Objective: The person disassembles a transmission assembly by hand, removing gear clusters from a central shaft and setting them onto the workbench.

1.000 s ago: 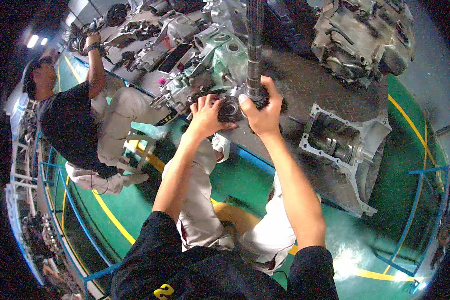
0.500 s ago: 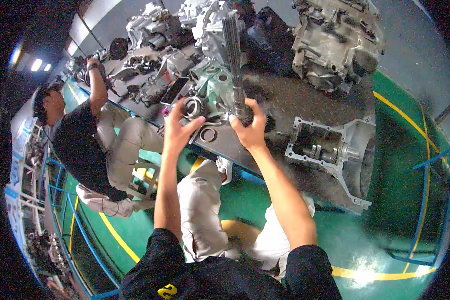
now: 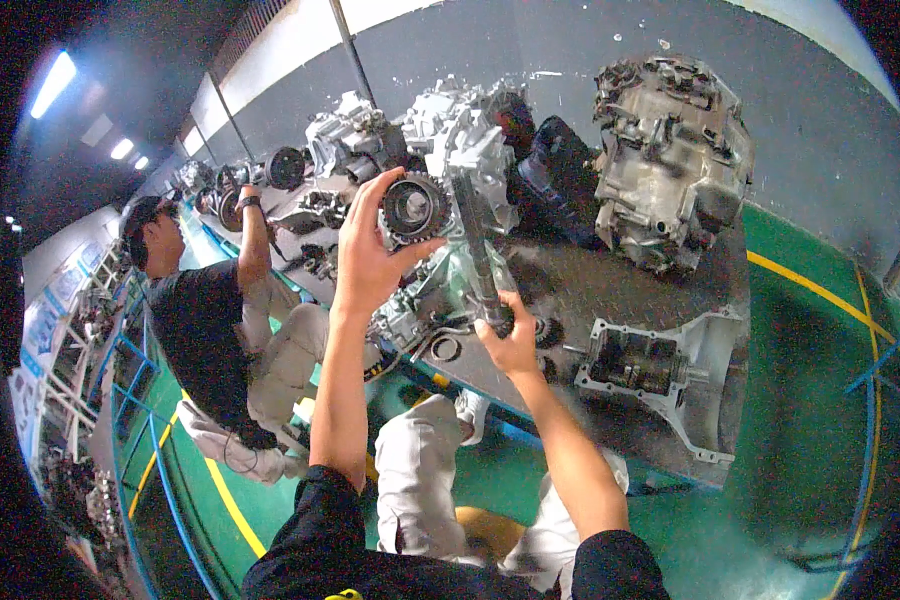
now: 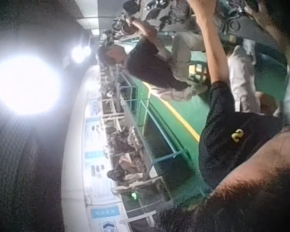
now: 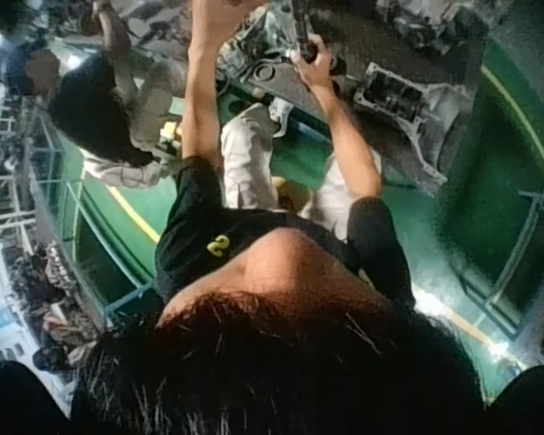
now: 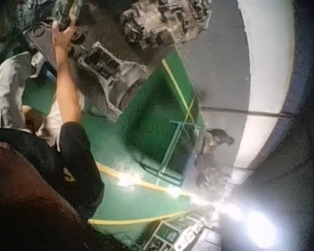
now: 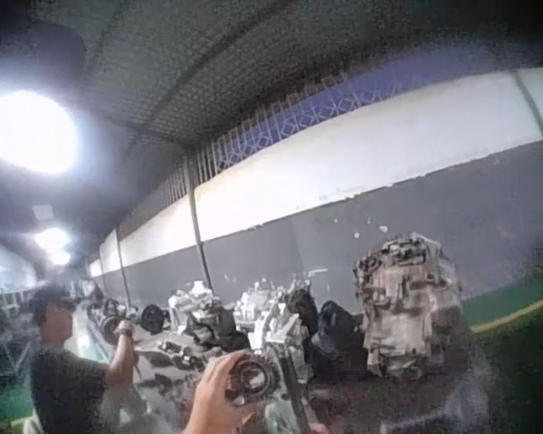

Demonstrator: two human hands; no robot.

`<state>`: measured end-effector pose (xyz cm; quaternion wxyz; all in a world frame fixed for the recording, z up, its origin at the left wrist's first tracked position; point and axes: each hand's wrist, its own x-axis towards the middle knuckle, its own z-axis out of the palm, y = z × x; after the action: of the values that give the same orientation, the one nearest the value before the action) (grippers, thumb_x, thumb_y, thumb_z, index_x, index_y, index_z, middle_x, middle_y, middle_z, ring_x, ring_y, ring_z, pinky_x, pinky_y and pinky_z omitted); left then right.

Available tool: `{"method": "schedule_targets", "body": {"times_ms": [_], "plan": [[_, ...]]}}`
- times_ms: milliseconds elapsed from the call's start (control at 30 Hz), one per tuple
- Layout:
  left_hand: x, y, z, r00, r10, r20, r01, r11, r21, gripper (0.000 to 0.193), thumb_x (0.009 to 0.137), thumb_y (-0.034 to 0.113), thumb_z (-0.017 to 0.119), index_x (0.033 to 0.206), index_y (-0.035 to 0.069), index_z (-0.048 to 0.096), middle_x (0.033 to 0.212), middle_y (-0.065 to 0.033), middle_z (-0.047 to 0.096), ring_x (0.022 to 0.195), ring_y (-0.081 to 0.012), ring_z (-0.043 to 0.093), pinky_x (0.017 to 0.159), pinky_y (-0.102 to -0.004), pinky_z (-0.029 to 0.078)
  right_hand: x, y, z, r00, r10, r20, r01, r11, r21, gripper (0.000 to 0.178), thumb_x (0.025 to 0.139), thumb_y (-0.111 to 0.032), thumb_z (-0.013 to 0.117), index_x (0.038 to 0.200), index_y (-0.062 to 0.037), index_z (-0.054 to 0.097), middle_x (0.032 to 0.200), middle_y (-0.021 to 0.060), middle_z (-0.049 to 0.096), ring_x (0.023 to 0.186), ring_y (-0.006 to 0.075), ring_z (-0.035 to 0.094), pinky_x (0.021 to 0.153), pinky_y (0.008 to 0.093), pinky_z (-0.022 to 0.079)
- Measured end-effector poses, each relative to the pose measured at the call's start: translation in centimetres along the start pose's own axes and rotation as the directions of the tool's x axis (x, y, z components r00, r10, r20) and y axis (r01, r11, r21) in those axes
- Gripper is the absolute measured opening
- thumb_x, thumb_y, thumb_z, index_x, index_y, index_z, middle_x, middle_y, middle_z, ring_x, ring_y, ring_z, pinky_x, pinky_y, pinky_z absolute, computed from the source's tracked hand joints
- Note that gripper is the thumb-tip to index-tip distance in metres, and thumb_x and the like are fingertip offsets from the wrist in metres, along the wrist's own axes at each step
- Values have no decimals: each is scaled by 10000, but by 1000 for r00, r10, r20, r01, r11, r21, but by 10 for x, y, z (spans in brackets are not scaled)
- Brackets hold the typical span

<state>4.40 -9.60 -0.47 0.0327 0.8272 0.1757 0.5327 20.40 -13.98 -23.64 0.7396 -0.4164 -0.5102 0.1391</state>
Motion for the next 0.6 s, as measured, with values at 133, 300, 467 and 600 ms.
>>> {"method": "schedule_targets", "body": {"times_ms": [133, 300, 467, 600], "plan": [[22, 4, 13, 1000, -18, -12, 17, 998, -58, 778, 652, 237, 927, 1309, 22, 569, 1170, -138, 658, 1060, -278, 651, 935, -383, 511, -2, -8, -2, 999, 31, 11, -31, 1000, -7, 406, 770, -110, 740, 1145, -42, 601, 840, 27, 652, 744, 100, 564, 715, 288, 490], [31, 1, 20, 999, -36, -10, 35, 996, -81, 725, 677, 302, 924, 1261, -13, 631, 1133, -131, 707, 1045, -212, 669, 950, -343, 502, -3, -7, -2, 999, 44, 9, -44, 999, -22, 419, 772, -141, 749, 1156, -58, 603, 821, 29, 625, 734, 107, 553, 713, 291, 486], [43, 8, 29, 998, -31, 50, 34, 998, -59, 704, 687, 333, 908, 1228, -36, 649, 1121, -172, 710, 1038, -267, 686, 946, -367, 511, -2, -8, -1, 999, 32, 30, -31, 998, -58, 408, 781, -148, 750, 1148, -62, 594, 833, 34, 627, 740, 119, 553, 716, 306, 486], [34, -8, 36, 985, -106, 134, 132, 970, -203, 607, 724, 288, 870, 1200, -29, 668, 1005, -116, 742, 953, -153, 679, 903, -328, 515, 0, -5, 0, 998, 56, 35, -53, 997, -62, 416, 790, -166, 764, 1149, -62, 581, 840, 63, 645, 752, 132, 581, 715, 312, 494]]}}
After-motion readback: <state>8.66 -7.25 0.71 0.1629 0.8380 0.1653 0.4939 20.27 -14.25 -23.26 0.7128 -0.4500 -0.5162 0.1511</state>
